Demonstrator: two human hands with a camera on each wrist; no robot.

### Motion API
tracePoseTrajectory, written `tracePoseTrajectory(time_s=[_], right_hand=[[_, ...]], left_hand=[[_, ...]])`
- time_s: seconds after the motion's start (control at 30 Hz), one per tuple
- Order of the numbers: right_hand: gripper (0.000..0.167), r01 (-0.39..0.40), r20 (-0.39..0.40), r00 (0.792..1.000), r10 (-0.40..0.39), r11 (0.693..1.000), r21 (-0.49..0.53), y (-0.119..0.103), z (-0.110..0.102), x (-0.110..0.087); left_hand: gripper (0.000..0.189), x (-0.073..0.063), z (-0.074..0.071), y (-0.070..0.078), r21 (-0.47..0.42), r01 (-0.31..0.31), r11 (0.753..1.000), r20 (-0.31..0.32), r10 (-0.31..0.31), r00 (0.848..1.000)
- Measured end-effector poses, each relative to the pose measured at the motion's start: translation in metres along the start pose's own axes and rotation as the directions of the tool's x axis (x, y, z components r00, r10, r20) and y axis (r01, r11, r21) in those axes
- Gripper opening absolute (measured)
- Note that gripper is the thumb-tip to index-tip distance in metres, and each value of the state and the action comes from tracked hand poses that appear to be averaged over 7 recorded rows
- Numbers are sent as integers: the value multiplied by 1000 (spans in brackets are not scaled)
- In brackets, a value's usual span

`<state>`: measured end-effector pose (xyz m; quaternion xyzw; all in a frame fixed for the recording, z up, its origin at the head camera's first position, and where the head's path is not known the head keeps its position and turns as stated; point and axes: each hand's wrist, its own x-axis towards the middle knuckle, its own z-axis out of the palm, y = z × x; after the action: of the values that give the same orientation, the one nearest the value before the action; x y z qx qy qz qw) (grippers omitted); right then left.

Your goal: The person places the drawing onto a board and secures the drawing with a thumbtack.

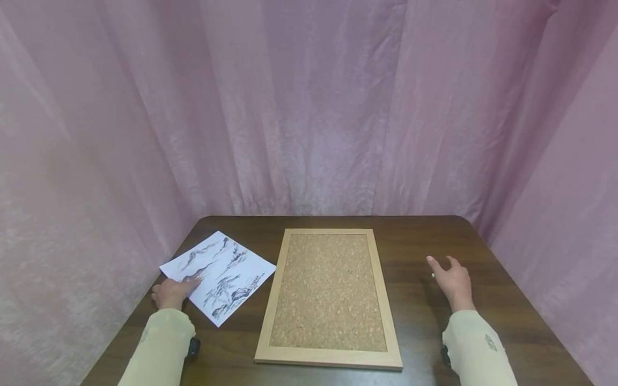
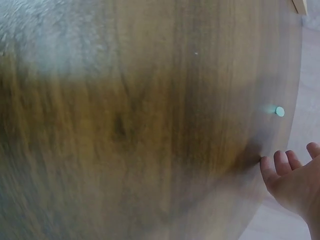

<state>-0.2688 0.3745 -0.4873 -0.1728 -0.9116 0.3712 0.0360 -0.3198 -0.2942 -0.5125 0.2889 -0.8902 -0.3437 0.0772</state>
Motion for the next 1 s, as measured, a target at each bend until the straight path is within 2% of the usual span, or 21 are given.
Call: tracePoseTrajectory(time_s=[0.17,0.47,0.63,0.77,1.0], right_hand=[[90,-11,-14,1000,11,1000,8,5,4,0],[83,-32,-50,998,34,999,40,14,13,0],[78,-27,-73,997,32,997,67,16,18,-2],[75,-26,-92,995,31,998,56,15,20,-3],[74,-44,-92,995,50,997,70,15,22,-3]], left_hand=[[80,-1,0,2,43,-5,999,-14,6,1000],[77,1,1,3,27,25,999,5,-25,1000],[82,2,1,3,12,38,999,28,-39,999],[85,4,0,5,26,49,998,23,-49,999],[84,4,2,12,40,99,994,2,-99,995]])
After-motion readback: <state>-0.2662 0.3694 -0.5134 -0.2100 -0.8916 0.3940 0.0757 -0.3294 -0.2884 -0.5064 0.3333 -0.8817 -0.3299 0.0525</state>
